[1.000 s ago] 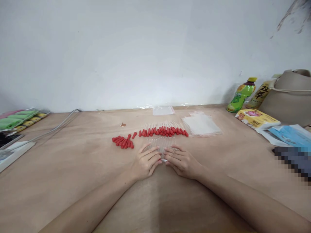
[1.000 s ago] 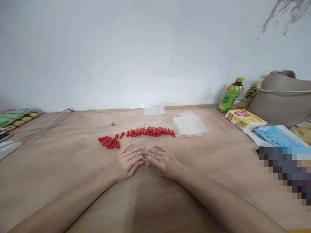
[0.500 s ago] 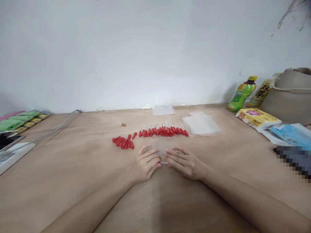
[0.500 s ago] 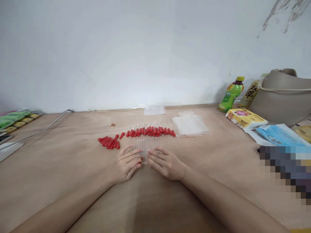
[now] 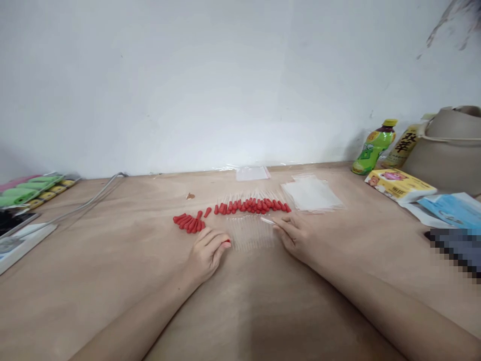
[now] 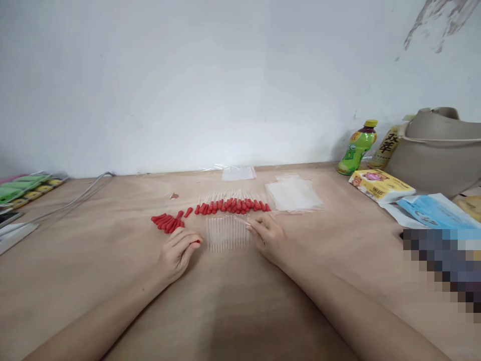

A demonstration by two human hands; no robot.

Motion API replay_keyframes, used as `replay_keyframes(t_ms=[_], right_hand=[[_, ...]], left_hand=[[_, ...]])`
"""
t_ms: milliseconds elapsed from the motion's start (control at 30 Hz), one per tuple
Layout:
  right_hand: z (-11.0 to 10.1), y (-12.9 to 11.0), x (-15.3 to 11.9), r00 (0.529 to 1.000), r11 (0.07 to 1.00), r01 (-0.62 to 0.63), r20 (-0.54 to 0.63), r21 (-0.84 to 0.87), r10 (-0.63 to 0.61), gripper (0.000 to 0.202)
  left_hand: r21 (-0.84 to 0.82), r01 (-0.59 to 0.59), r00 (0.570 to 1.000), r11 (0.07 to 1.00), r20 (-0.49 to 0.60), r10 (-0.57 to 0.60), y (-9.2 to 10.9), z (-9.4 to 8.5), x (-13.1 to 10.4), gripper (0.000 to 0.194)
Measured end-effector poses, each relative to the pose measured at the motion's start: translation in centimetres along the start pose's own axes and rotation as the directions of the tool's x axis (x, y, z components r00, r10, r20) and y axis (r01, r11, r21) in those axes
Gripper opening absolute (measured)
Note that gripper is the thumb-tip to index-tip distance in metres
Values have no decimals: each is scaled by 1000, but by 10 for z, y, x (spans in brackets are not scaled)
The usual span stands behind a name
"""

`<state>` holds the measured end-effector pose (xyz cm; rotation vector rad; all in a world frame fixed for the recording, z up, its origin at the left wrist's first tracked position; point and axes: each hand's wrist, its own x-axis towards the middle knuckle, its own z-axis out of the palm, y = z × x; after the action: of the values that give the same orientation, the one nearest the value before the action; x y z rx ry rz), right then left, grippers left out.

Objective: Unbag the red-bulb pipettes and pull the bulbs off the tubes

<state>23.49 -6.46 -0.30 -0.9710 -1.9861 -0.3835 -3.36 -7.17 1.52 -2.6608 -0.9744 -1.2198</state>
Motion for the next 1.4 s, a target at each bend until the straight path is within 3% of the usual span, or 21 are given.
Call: replay_keyframes(t_ms=[100,167,200,267,333,400,533,633,800,1067,1400], right_hand=[[4,2,0,985,972,-165,29,-169,172,18],[4,3,-1,972,947,-194,78,-257,220,20],[4,3,-1,964,937,-204,109,-283,243,21],[4,3,-1,944,925,-224,169,-306,284,24],[5,3,-1,924,921,-248,211,-302,318,26],[6,1,-1,912,921,-264,237,-285,335,26],[7,-7,0,904,929,-272,266,-250,336,24],[6,-11,2,897,931,-272,287,-245,338,23],[3,-15,4,882,933,-277,323,-232,342,21],[2,-15,5,881,939,-271,338,-214,331,21],[4,-14,3,903,945,-275,290,-175,316,21]], left_hand=[[-67,114,993,991,-31,-117,-6,-3,8,14],[-110,295,953,949,-38,-300,-12,-9,18,19],[-155,406,910,900,-15,-413,-16,-14,24,23],[-280,618,778,735,81,-623,-24,-28,34,34],[-379,731,654,567,152,-741,-35,-46,42,45],[-366,752,614,547,88,-785,-46,-63,46,49],[-145,735,661,662,-61,-748,-69,-87,42,45],[-15,720,693,694,-37,-720,-81,-90,36,40],[168,737,645,655,116,-755,-88,-83,30,32],[295,734,585,612,185,-790,-89,-77,27,30],[289,703,644,650,128,-754,-89,-85,29,26]])
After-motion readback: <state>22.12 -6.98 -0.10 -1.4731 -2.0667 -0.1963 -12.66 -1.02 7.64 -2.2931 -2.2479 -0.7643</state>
